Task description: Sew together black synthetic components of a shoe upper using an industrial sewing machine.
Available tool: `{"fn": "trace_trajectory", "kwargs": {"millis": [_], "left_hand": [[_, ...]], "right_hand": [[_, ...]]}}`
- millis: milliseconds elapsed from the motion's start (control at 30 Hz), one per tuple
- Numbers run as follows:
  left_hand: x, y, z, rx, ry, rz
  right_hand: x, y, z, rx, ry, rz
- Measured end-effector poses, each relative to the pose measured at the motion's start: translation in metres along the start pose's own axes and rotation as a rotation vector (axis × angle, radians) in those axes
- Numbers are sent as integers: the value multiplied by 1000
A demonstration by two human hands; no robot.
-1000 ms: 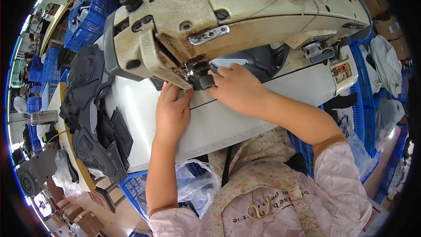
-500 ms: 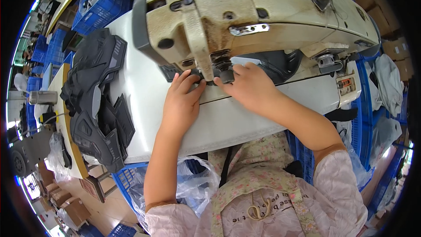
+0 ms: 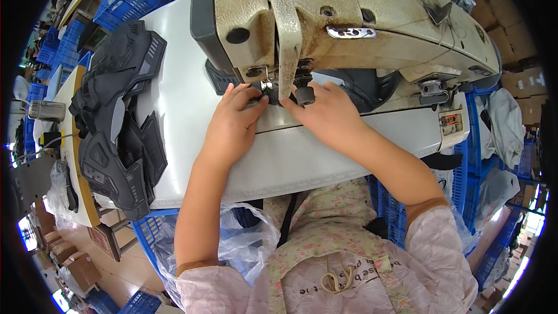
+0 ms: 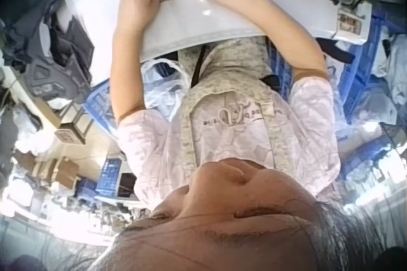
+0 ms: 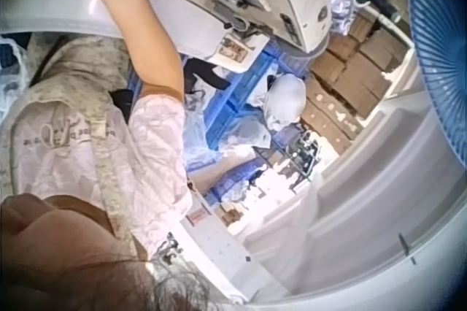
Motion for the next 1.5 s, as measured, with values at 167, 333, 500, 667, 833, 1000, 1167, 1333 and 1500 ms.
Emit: {"fn": "trace_trajectory", "kwargs": {"millis": [167,333,500,667,833,1000,1167,1333,1500], "left_hand": [[-6,1,4,-34,15,-28],[-5,-13,4,36,-2,107],[-4,-13,6,49,16,163],[4,-19,6,131,76,365],[6,-18,7,129,93,405],[3,-14,8,107,103,399],[-1,-10,12,100,124,262],[-1,-9,13,136,138,252],[0,-6,11,131,136,261]], "right_hand": [[1,3,3,18,-8,-2],[-4,6,-5,-13,-96,-51],[-11,9,-13,-24,-130,-33],[-6,13,-9,15,-147,-26],[-3,13,-4,21,-145,-34],[-2,15,-2,23,-133,-81],[-7,13,-2,17,-199,-116],[-8,13,-1,36,-185,-67],[-4,17,3,44,-132,-62]]}}
Point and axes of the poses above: each hand's wrist, its own z-axis towards the middle knuckle, its own x-axis out of the palm, y = z × x, the point moved 7 cm from there along z, towards the middle knuckle, and after that the axes turned 7 degrees about -z, right-handed, at the moved point
